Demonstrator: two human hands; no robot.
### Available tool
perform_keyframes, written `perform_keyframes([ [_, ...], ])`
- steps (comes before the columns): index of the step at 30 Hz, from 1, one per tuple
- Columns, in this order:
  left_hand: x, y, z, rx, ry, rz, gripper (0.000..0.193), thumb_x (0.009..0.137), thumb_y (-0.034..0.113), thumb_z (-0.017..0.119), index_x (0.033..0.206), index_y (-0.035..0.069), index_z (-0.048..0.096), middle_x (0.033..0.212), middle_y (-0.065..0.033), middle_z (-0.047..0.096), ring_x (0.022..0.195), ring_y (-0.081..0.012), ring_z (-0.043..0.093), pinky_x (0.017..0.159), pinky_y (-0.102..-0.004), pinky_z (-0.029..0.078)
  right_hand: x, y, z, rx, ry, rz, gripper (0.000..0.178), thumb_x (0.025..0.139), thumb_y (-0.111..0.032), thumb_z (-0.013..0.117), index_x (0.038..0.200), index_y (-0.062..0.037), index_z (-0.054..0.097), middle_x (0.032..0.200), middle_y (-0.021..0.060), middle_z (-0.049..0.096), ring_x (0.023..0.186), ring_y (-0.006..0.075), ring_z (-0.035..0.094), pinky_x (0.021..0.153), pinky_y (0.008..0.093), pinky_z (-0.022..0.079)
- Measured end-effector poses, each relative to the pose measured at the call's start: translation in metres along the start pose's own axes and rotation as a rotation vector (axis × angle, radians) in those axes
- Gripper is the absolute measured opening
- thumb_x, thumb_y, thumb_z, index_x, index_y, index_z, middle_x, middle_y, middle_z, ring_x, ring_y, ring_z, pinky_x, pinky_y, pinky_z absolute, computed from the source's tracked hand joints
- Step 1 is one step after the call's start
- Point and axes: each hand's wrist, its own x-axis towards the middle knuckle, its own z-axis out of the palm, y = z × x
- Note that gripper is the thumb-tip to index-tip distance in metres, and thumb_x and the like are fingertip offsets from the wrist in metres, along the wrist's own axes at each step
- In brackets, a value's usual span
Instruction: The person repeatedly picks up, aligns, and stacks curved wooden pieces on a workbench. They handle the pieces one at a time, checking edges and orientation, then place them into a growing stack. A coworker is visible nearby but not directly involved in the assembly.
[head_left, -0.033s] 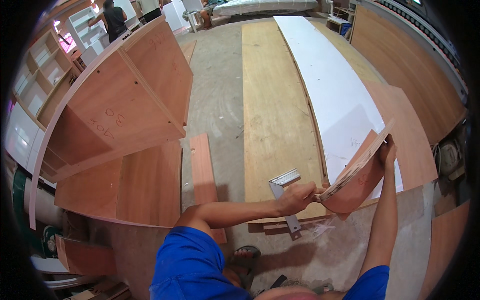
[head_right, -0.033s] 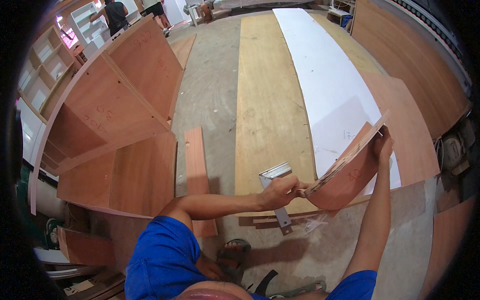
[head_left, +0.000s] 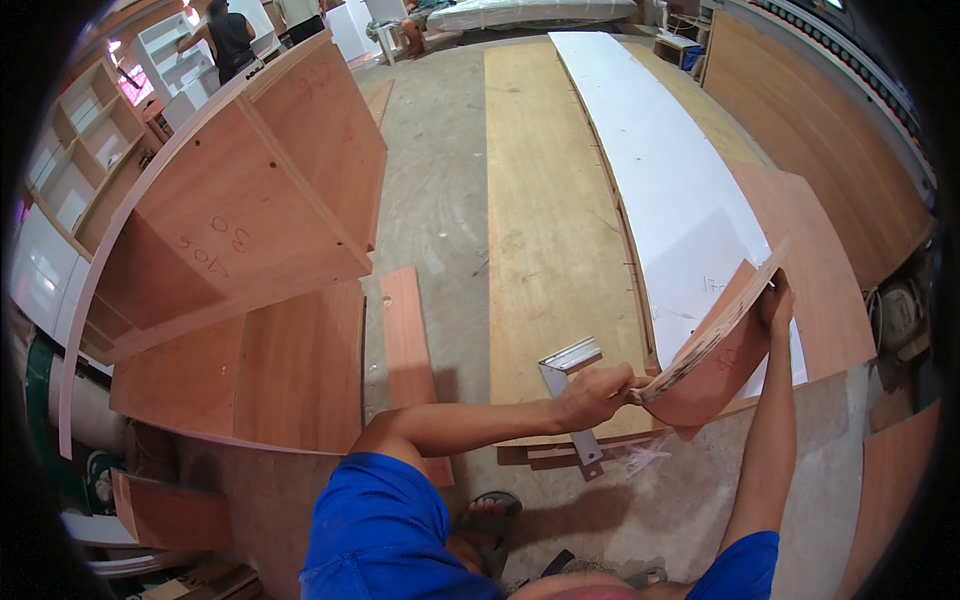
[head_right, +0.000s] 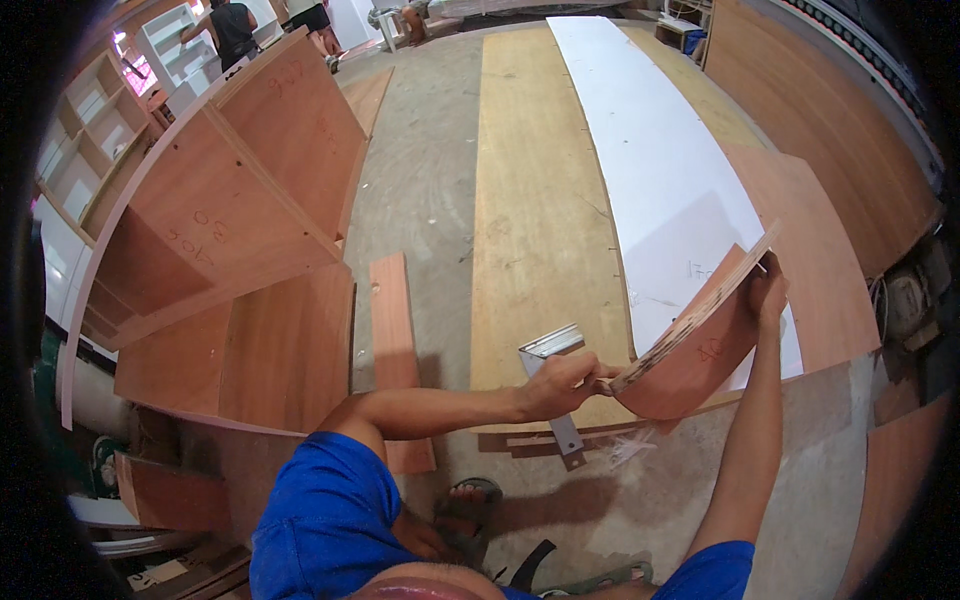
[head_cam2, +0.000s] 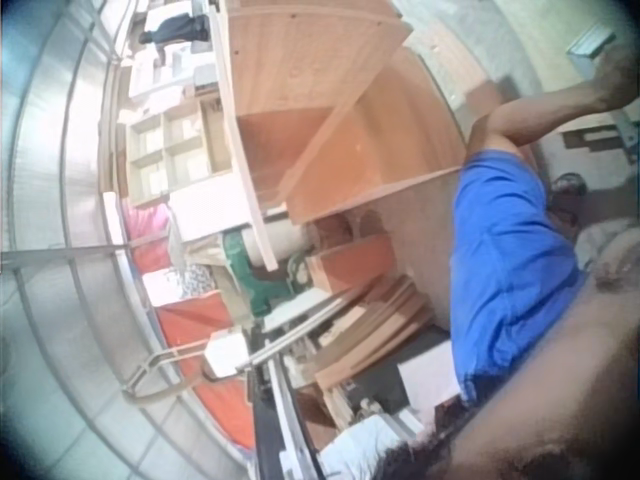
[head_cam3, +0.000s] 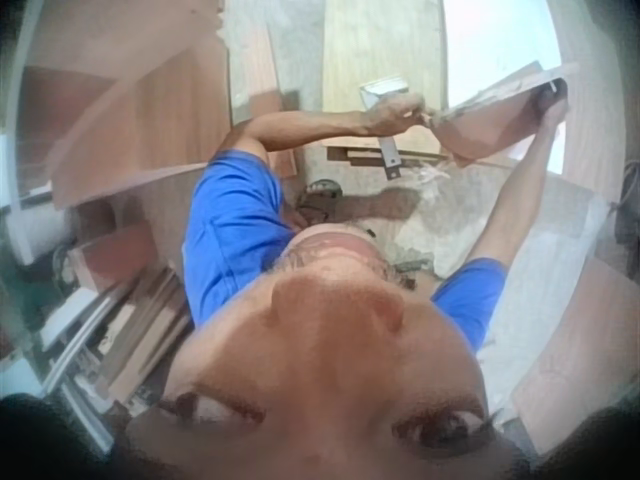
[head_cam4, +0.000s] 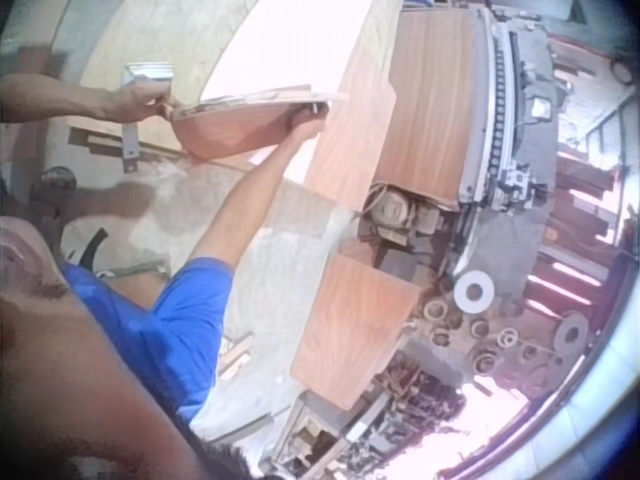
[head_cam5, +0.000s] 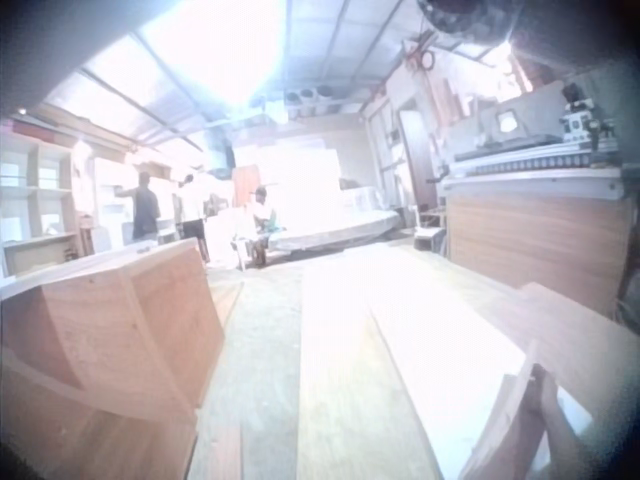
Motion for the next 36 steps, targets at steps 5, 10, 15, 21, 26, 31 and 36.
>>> perform_keyframes([
  [5, 0.003, 0.001, 0.001, 0.005, 0.004, -0.01, 0.023, 0.084, 0.0, 0.077, 0.084, 0.002, 0.053, 0.073, -0.0147, 0.062, 0.065, -0.0279, 0.065, 0.056, -0.0379, 0.049, 0.008, 0.016, 0.0, 0.039, 0.01, -0.035, 0.041, 0.092, -0.01, 0.058, 0.132, -0.0081, 0.063, 0.121, 0.0151, 0.072, 0.114, 0.0341, 0.068, 0.098, 0.0435, 0.052],
  [10, 0.001, 0.004, -0.001, -0.059, 0.015, -0.008, 0.028, 0.082, -0.003, 0.076, 0.083, 0.002, 0.048, 0.094, -0.0166, 0.072, 0.066, -0.0265, 0.065, 0.057, -0.0373, 0.05, -0.001, 0.002, 0.005, -0.007, -0.008, 0.023, 0.041, 0.092, -0.011, 0.057, 0.133, -0.0112, 0.062, 0.122, 0.0126, 0.072, 0.114, 0.0338, 0.068, 0.098, 0.0443, 0.052],
  [15, 0.01, 0.006, -0.001, -0.112, -0.036, -0.008, 0.033, 0.083, -0.004, 0.074, 0.083, 0.003, 0.042, 0.116, -0.0157, 0.073, 0.072, -0.028, 0.066, 0.059, -0.0367, 0.051, 0.003, 0.0, 0.003, -0.138, 0.008, 0.064, 0.039, 0.094, -0.017, 0.059, 0.132, -0.0172, 0.061, 0.122, 0.0098, 0.072, 0.114, 0.0338, 0.068, 0.098, 0.0457, 0.052],
  [21, 0.016, 0.011, -0.012, -0.134, -0.268, -0.122, 0.037, 0.088, 0.001, 0.073, 0.092, 0.003, 0.036, 0.135, -0.0165, 0.064, 0.1, -0.0344, 0.066, 0.074, -0.0402, 0.051, -0.011, -0.017, 0.003, -0.104, 0.061, 0.005, 0.036, 0.09, -0.019, 0.059, 0.125, -0.0106, 0.061, 0.114, 0.0193, 0.073, 0.107, 0.0386, 0.07, 0.09, 0.0477, 0.054],
  [26, 0.039, 0.0, -0.02, -0.248, -0.455, 0.055, 0.038, 0.094, 0.007, 0.068, 0.1, 0.006, 0.031, 0.152, -0.0276, 0.044, 0.141, -0.0418, 0.043, 0.107, -0.0464, 0.042, -0.003, -0.004, 0.004, -0.138, 0.031, 0.061, 0.038, 0.094, -0.023, 0.061, 0.131, -0.0178, 0.06, 0.12, 0.0108, 0.072, 0.111, 0.0382, 0.067, 0.096, 0.051, 0.051],
  [31, 0.042, -0.004, -0.02, -0.215, -0.547, 0.055, 0.037, 0.096, 0.006, 0.065, 0.101, 0.008, 0.029, 0.155, -0.0333, 0.035, 0.149, -0.0435, 0.031, 0.116, -0.0456, 0.035, -0.003, 0.001, 0.003, -0.124, 0.046, 0.043, 0.038, 0.093, -0.021, 0.059, 0.131, -0.0169, 0.06, 0.119, 0.0126, 0.072, 0.111, 0.0398, 0.067, 0.094, 0.0532, 0.052],
  [36, 0.04, -0.005, -0.02, -0.245, -0.528, 0.067, 0.036, 0.096, 0.003, 0.064, 0.1, 0.007, 0.028, 0.155, -0.0329, 0.036, 0.146, -0.0445, 0.034, 0.111, -0.0445, 0.039, -0.009, -0.014, 0.001, -0.131, 0.029, 0.07, 0.038, 0.093, -0.021, 0.059, 0.131, -0.0163, 0.06, 0.12, 0.0126, 0.072, 0.111, 0.04, 0.066, 0.095, 0.0534, 0.052],
])
